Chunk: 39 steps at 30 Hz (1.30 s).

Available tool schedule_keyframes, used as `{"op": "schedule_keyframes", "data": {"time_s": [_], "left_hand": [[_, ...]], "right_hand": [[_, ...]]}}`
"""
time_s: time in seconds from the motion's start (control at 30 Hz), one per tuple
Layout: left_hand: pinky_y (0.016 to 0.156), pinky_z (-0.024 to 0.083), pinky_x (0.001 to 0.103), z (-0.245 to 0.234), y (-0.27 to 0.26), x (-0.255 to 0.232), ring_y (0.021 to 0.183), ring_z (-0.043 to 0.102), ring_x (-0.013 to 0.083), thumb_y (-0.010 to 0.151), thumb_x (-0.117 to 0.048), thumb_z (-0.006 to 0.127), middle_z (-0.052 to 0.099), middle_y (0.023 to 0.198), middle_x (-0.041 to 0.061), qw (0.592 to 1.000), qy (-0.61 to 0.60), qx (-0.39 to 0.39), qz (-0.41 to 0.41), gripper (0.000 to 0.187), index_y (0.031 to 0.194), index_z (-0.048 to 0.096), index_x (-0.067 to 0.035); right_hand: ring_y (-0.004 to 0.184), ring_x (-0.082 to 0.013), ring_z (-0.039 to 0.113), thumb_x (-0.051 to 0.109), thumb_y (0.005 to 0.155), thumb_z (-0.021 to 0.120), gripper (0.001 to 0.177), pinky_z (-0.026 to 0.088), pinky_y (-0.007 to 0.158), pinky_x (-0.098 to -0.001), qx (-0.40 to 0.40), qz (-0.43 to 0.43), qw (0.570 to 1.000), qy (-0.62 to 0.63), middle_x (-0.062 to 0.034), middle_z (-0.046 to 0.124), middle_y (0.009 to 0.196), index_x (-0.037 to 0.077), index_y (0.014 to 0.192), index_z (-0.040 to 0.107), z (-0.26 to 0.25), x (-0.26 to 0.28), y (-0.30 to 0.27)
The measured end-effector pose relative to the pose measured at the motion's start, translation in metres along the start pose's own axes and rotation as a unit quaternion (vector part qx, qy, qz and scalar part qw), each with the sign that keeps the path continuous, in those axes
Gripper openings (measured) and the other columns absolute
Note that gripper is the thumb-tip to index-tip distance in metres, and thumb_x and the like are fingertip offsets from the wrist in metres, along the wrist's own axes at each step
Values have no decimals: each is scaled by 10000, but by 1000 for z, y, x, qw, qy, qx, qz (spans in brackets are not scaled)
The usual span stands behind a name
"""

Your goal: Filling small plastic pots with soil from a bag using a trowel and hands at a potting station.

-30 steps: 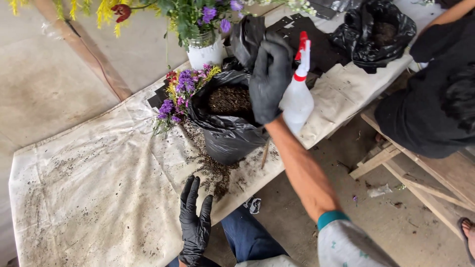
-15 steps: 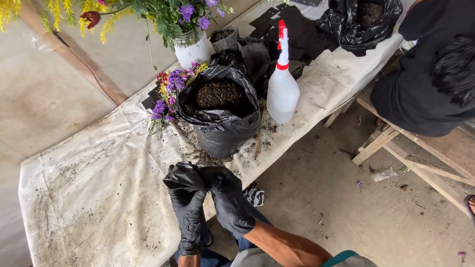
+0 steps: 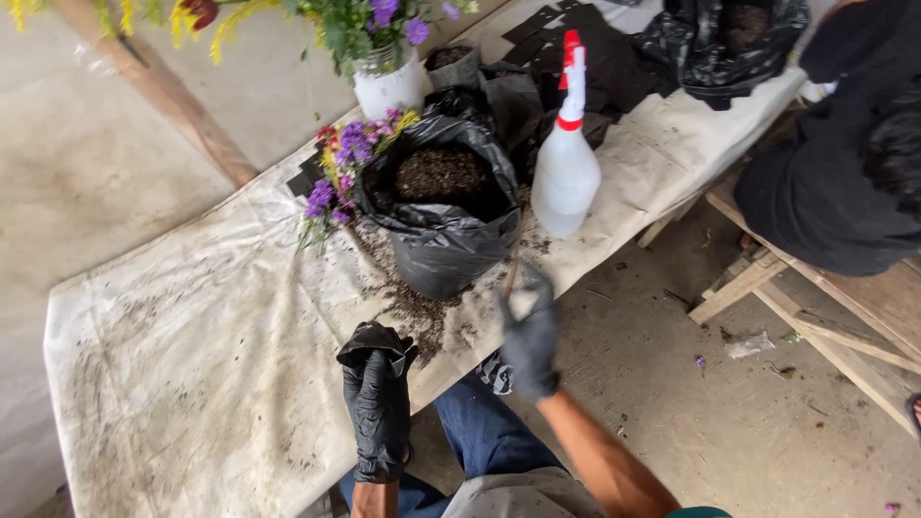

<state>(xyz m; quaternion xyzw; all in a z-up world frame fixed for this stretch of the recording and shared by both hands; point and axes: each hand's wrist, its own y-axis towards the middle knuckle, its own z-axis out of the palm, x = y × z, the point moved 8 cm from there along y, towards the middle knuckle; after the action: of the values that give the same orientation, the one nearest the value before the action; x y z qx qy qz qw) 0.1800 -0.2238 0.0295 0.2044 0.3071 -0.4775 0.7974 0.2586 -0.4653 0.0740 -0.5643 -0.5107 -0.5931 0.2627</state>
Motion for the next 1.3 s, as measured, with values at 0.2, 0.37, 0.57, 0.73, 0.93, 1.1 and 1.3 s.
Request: {"op": "schedule_keyframes", "data": {"time_s": [0.2,0.37,0.57,0.73,0.93,1.1,1.3], "left_hand": [[882,554,436,-34,1,-14,995,653,243,984,-197,609,637,1145,74,997,59,-57,-6,180,1150,629,-130],[788,497,329,-24,1,-30,931,577,151,988,-172,591,603,1095,53,995,83,-39,40,76,1024,643,-129],[762,487,291,-23,6,-39,941,575,151,963,-163,618,585,1121,55,993,99,-40,53,64,974,657,-113],[763,490,293,-25,10,-46,882,598,156,982,-160,600,588,1108,53,994,91,-37,50,79,979,658,-106],[714,548,362,-53,42,-52,761,662,281,908,-172,685,659,803,169,975,114,-186,33,186,1057,618,-85],[736,573,322,-84,55,-31,837,672,229,904,-135,693,689,977,190,971,142,-175,82,479,1344,525,-48],[800,589,370,-119,52,-11,995,665,222,912,-89,668,663,1254,206,966,134,-208,71,556,1443,510,-45]], "right_hand": [[1534,-369,255,-145,671,934,1219,301,1269,-538,-117,-46,992,4,-199,199,1642,140,1607,207,-38,-74,133],[1370,-373,449,-164,684,815,1064,576,963,-563,-30,-79,978,191,-140,349,1561,255,1521,307,-10,-93,163],[1354,-385,506,-83,690,890,929,467,1131,-540,-71,-197,978,9,-207,517,1459,79,1464,403,-17,-74,158],[1447,-389,438,-186,740,919,1181,478,1166,-590,-55,-135,983,111,-244,327,1611,71,1609,161,-22,-83,136],[1122,-279,643,-152,970,651,334,529,1006,-388,-44,-349,935,-42,-140,597,1195,-31,1266,555,47,18,13],[878,-331,685,52,872,666,289,555,674,-404,369,-449,780,-232,-130,644,972,110,1147,598,268,-16,-31],[498,-331,608,-90,733,746,64,528,462,-506,-331,-436,608,-576,-259,580,578,-64,699,699,457,-82,72]]}}
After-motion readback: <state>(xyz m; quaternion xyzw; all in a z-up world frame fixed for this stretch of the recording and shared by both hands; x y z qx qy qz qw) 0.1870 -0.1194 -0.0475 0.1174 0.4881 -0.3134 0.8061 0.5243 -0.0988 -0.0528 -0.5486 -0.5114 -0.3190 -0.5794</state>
